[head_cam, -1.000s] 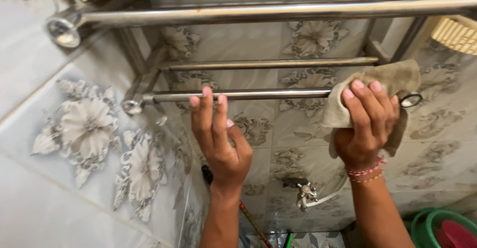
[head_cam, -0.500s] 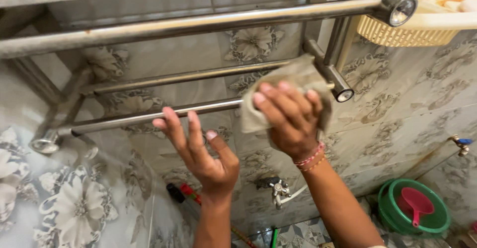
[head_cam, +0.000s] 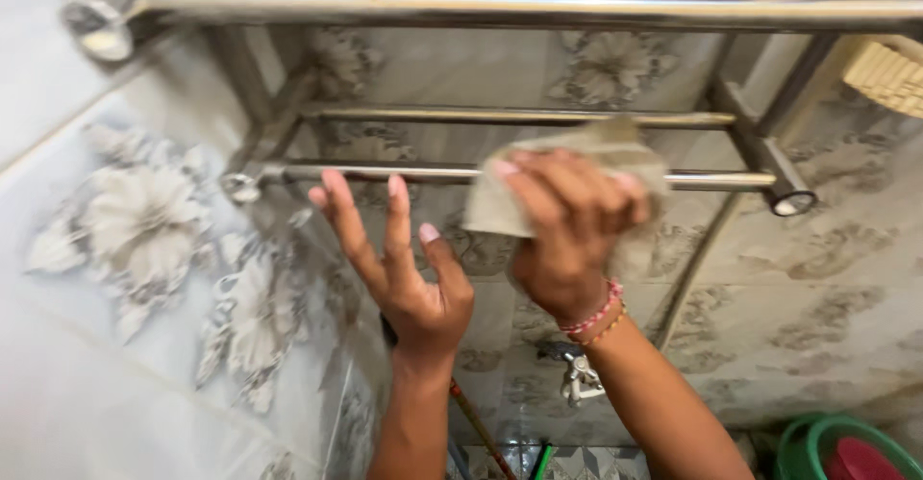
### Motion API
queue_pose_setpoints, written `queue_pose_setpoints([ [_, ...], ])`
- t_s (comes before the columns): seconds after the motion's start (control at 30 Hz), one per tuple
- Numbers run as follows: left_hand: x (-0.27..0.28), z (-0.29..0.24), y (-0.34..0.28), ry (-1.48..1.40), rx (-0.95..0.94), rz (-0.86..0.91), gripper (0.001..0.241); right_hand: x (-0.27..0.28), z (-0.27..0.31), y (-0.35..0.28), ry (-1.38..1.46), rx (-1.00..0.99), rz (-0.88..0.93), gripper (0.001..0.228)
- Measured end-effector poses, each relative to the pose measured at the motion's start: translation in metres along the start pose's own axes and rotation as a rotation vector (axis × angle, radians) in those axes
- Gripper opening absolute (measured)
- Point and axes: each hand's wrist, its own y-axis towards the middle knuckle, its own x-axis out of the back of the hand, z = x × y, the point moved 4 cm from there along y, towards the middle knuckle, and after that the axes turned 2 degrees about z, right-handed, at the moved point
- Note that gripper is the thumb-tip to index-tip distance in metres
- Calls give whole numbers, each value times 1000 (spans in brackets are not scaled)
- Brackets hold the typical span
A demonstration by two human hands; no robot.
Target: The person wipes a metal towel rack and a wall-mounted soap dish using a cloth.
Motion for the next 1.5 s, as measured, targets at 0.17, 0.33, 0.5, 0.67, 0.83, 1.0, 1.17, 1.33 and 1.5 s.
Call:
queue_pose_setpoints([
  [0.17, 23, 11, 13, -14, -16, 5, 56, -14, 28, 0, -75, 169, 86, 33],
  [0.33, 35, 24, 20, 20, -45, 30, 56, -10, 7, 2, -140, 242, 45, 31],
  [0.5, 45, 29, 20, -48, -29, 46, 56, 0, 32, 11, -104, 51, 111, 42],
  [0.67, 53, 35, 24, -17, -36, 62, 51, -28, 71, 29, 26, 36, 48, 36],
  [0.83, 57, 46, 23, -33, -13, 56, 48, -29, 89, 35, -59, 240, 111, 37],
  [1.0, 59, 45, 19, 52, -33, -42, 48, -18, 60, 34, -1, 293, 141, 30],
  [1.17, 76, 44, 16, 99, 32, -58, 50, -8, 74, 41, 12, 149, 209, 31],
  [1.33, 88, 42, 31, 78, 22, -48, 51, -27, 111, 59, 64, 132, 109, 31],
  [1.5, 90, 48, 34, 19, 36, -9, 53, -38, 135, 69, 158, 194, 198, 35],
])
